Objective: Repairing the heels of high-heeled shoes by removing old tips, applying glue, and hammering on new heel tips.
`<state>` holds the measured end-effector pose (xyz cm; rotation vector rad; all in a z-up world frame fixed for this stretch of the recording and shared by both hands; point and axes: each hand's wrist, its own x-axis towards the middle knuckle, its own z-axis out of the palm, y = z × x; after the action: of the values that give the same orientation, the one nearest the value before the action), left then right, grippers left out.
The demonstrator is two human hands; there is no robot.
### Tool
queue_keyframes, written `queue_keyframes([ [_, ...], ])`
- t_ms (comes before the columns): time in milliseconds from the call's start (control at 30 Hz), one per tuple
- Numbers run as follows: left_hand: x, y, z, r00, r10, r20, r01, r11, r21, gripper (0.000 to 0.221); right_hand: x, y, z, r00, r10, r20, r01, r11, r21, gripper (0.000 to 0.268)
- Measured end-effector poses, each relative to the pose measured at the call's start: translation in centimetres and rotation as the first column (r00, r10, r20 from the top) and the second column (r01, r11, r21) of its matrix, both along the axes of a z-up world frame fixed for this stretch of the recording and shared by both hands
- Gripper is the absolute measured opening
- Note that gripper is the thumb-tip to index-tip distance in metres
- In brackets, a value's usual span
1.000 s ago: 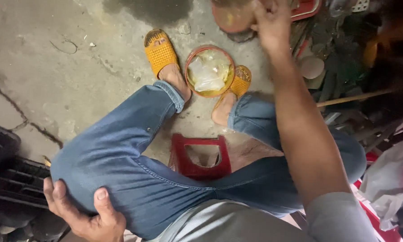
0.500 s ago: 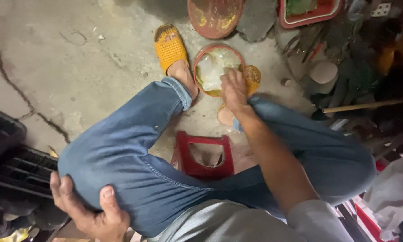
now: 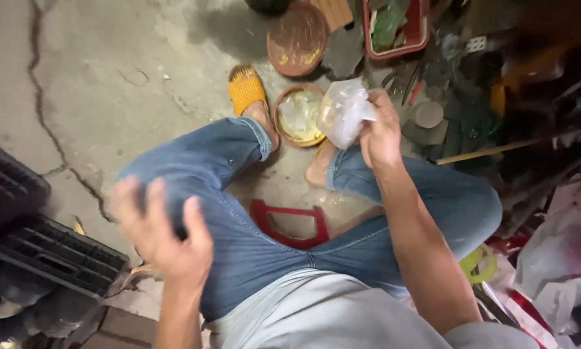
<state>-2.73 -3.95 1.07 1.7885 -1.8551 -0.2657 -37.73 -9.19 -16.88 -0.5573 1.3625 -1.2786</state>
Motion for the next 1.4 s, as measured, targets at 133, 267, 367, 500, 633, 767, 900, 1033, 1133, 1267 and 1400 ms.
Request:
queue_keyframes([
  [133, -5.9, -1.4, -0.1, 0.564, 0.041, -0.824, 0.159, 0.974, 0.158, 0.028, 1.8, 1.3, 10.7, 0.999, -0.013, 0.052, 0.020, 0.990, -0.136, 0.017],
  [267, -11.1, -0.7, 0.3, 0.135, 0.266, -0.954, 0.483, 0.824, 0.298, 0.060, 1.9, 4.8, 15.1, 0.999, 0.037, 0.007, -0.035, 0.982, -0.186, 0.018],
  [367, -12.8, 0.7, 0.9, -0.063, 0.327, -0.943, 0.591, 0.773, 0.228, 0.046, 1.7, 7.1, 18.0, 0.995, 0.089, -0.041, -0.095, 0.981, -0.172, 0.024],
  [500, -12.4, 2.5, 3.1, -0.085, 0.299, -0.950, 0.512, 0.831, 0.216, 0.029, 0.7, 9.0, 21.5, 0.991, 0.067, -0.114, -0.091, 0.972, -0.218, 0.032],
  [633, -11.1, 3.5, 3.1, -0.052, 0.262, -0.964, 0.442, 0.871, 0.213, 0.027, 3.9, 10.4, 27.7, 0.981, 0.128, -0.145, -0.161, 0.957, -0.243, 0.047],
  [767, -10.6, 4.4, 4.9, -0.012, 0.235, -0.972, 0.484, 0.852, 0.200, 0.025, 4.2, 11.4, 27.3, 0.908, 0.206, -0.364, -0.305, 0.922, -0.239, 0.039],
  [900, -10.5, 5.4, 5.1, 0.001, 0.205, -0.979, 0.508, 0.843, 0.177, 0.019, 2.7, 12.3, 26.7, 0.927, 0.062, -0.370, -0.138, 0.974, -0.181, 0.027],
  [1033, -10.6, 5.5, 5.6, -0.017, 0.191, -0.981, 0.516, 0.842, 0.155, 0.023, 2.5, 12.4, 27.2, 0.935, 0.040, -0.353, -0.114, 0.975, -0.192, 0.024],
  [1133, -10.7, 5.3, 5.5, -0.018, 0.183, -0.983, 0.518, 0.842, 0.147, 0.025, 2.1, 12.3, 26.6, 0.934, 0.040, -0.356, -0.118, 0.972, -0.202, 0.024],
  [1267, -10.4, 4.3, 5.1, 0.025, 0.211, -0.977, 0.523, 0.830, 0.193, 0.026, 2.8, 11.4, 27.2, 0.938, 0.013, -0.346, -0.089, 0.975, -0.203, 0.024],
  [1400, -9.6, 2.0, 6.1, 0.400, -0.041, -0.916, 0.448, 0.880, 0.156, 0.060, 4.3, 9.2, 28.4, 0.616, 0.020, -0.787, -0.398, 0.871, -0.289, 0.021],
])
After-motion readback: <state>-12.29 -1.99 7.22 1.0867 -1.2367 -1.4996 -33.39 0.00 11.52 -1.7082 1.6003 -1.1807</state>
